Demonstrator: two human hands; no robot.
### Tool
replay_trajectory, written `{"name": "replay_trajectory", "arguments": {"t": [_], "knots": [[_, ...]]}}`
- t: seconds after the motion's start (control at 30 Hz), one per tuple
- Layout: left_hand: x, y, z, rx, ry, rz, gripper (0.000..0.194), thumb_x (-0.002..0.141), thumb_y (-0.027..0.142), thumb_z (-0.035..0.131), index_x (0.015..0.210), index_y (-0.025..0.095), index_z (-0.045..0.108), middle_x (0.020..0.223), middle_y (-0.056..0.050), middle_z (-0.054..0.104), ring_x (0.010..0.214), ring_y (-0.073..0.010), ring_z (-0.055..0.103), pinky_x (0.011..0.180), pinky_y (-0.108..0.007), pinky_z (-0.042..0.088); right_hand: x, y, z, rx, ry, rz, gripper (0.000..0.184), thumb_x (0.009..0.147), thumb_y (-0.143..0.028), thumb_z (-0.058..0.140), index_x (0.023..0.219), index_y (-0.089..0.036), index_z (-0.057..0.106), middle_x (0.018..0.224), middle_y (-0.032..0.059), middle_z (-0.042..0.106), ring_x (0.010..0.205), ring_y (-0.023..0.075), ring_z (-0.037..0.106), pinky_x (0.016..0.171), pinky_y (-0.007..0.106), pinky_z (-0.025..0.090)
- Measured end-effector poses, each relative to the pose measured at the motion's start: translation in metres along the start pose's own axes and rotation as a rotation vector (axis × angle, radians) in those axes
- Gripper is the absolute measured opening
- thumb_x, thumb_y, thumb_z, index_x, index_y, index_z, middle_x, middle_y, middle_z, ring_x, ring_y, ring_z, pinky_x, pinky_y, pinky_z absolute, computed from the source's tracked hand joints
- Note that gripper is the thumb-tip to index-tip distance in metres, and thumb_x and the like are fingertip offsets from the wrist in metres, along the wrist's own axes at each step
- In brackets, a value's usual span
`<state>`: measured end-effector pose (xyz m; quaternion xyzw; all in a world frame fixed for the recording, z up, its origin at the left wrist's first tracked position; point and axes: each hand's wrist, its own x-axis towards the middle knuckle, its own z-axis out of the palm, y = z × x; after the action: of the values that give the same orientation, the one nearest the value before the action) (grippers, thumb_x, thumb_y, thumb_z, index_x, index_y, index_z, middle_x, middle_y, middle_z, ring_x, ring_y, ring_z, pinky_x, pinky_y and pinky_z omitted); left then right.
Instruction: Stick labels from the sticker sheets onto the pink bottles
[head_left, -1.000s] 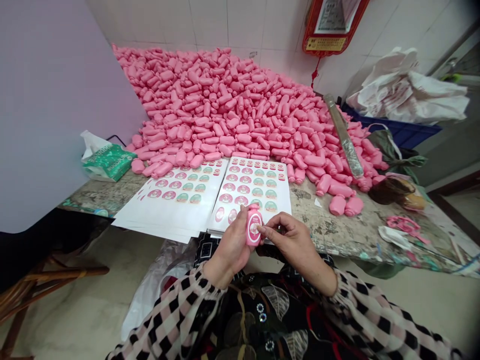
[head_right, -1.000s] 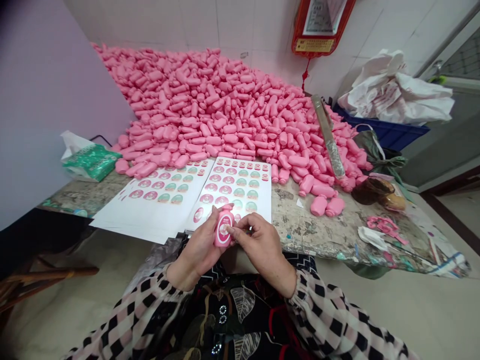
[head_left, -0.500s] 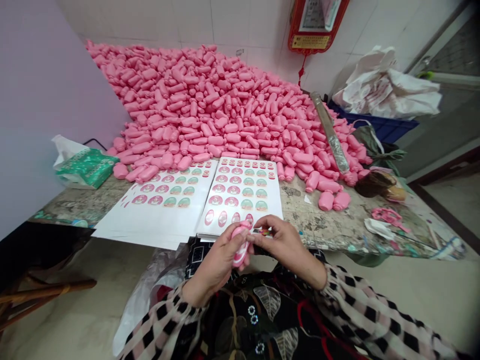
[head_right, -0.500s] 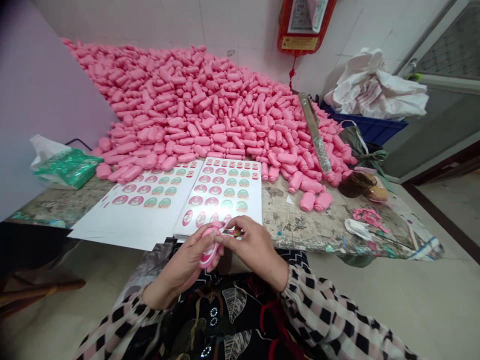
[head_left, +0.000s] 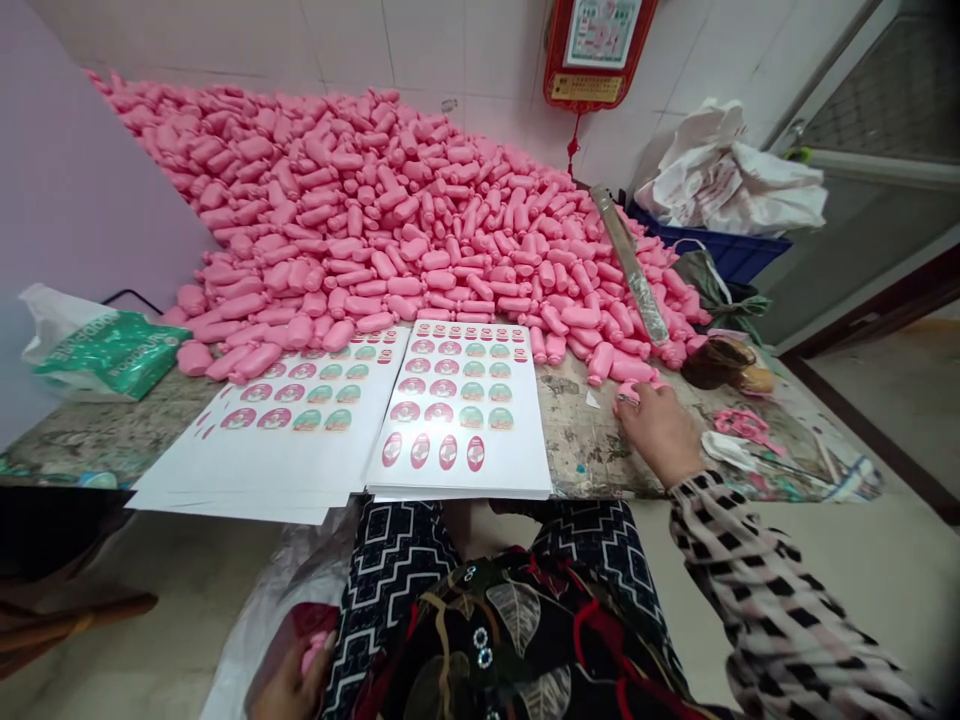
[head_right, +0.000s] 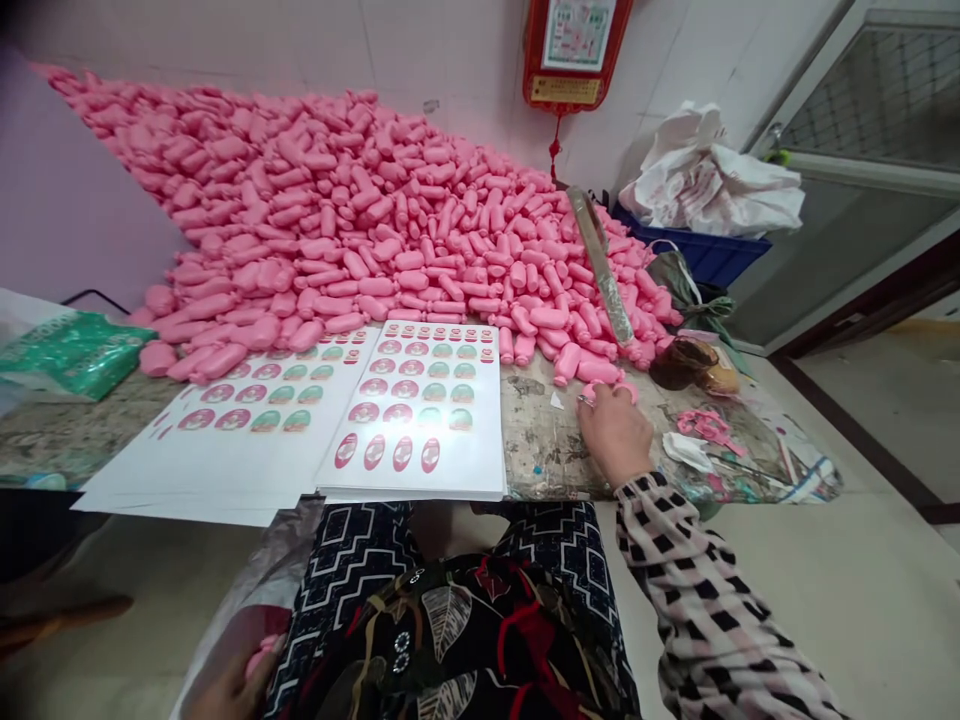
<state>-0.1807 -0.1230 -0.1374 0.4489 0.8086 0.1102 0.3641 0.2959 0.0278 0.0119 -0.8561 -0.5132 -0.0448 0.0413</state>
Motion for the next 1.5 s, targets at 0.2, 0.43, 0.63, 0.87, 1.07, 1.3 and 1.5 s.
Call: {"name": "replay_trajectory", "arguments": {"t": [0.2, 0.43, 0.63, 0.87, 1.07, 1.3, 1.5], "knots": [[0.013, -0.004, 0.003, 0.364, -0.06, 0.06, 0.038, 0.082, 0.037, 0.027, 0.093, 0.02, 0.06, 0.075, -0.008, 0.068, 0.09, -0.0295, 0.064, 0.083, -0.041, 0.043, 0.018, 0.002, 0.014, 0.062, -0.14, 0.069, 0.048, 0.085, -0.045, 0.036, 0.119, -0.017, 0.055, 0.102, 0.0181, 0.062, 0.09, 0.031, 0.06, 0.069, 0.038, 0.041], [-0.022, 0.093, -0.05, 0.179, -0.179, 0.257, 0.038, 0.081, 0.045, 0.039, 0.075, 0.021, 0.067, 0.073, -0.007, 0.069, 0.079, -0.0272, 0.063, 0.074, -0.036, 0.045, 0.003, -0.009, 0.008, 0.677, -0.131, 0.069, 0.055, 0.073, -0.042, 0.056, 0.121, -0.017, 0.052, 0.078, 0.0058, 0.061, 0.066, 0.0196, 0.056, 0.062, 0.032, 0.042], [-0.056, 0.209, -0.037, -0.757, -0.433, 0.315, 0.058, 0.077, 0.049, 0.058, 0.127, 0.023, 0.048, 0.11, -0.008, 0.063, 0.089, -0.0189, 0.061, 0.082, -0.034, 0.047, -0.107, -0.106, -0.016, 1.343, -0.529, -0.275, 0.043, 0.074, -0.037, 0.061, 0.114, -0.022, 0.055, 0.083, 0.0007, 0.059, 0.067, 0.0128, 0.054, 0.062, 0.026, 0.047], [-0.053, 0.238, -0.012, -1.122, -0.592, 0.135, 0.037, 0.072, 0.036, 0.067, 0.101, 0.02, 0.05, 0.081, 0.001, 0.059, 0.065, -0.0106, 0.058, 0.063, -0.025, 0.048, -0.124, -0.118, -0.012, 1.177, -0.594, -0.62, 0.036, 0.081, -0.033, 0.056, 0.115, -0.024, 0.057, 0.096, 0.0027, 0.061, 0.086, 0.015, 0.057, 0.077, 0.029, 0.046], [-0.037, 0.234, -0.013, -0.412, -0.181, 0.653, 0.021, 0.071, 0.023, 0.063, 0.09, 0.019, 0.056, 0.089, -0.002, 0.062, 0.087, -0.0185, 0.06, 0.08, -0.032, 0.047, -0.079, -0.101, 0.0, 0.551, -0.248, -0.56, 0.027, 0.091, -0.035, 0.041, 0.098, -0.025, 0.065, 0.09, 0.003, 0.059, 0.081, 0.0156, 0.057, 0.068, 0.027, 0.039], [-0.026, 0.227, 0.005, 0.254, -0.146, 0.951, 0.054, 0.073, 0.011, 0.052, 0.125, 0.026, 0.051, 0.151, -0.012, 0.017, 0.122, -0.0295, 0.046, 0.094, -0.04, 0.041, -0.086, -0.117, 0.006, 0.288, -0.125, -0.606, 0.022, 0.092, -0.031, 0.038, 0.094, -0.023, 0.058, 0.092, 0.0024, 0.058, 0.076, 0.0131, 0.056, 0.061, 0.025, 0.033], [-0.025, 0.222, 0.011, 0.412, -0.129, 0.935, 0.065, 0.075, 0.011, 0.051, 0.135, 0.034, 0.038, 0.153, -0.01, 0.005, 0.111, -0.0285, 0.055, 0.088, -0.04, 0.044, -0.083, -0.122, 0.006, 0.198, -0.122, -0.631, 0.023, 0.093, -0.032, 0.036, 0.093, -0.023, 0.057, 0.09, 0.0025, 0.056, 0.075, 0.0137, 0.056, 0.058, 0.026, 0.031]]}}
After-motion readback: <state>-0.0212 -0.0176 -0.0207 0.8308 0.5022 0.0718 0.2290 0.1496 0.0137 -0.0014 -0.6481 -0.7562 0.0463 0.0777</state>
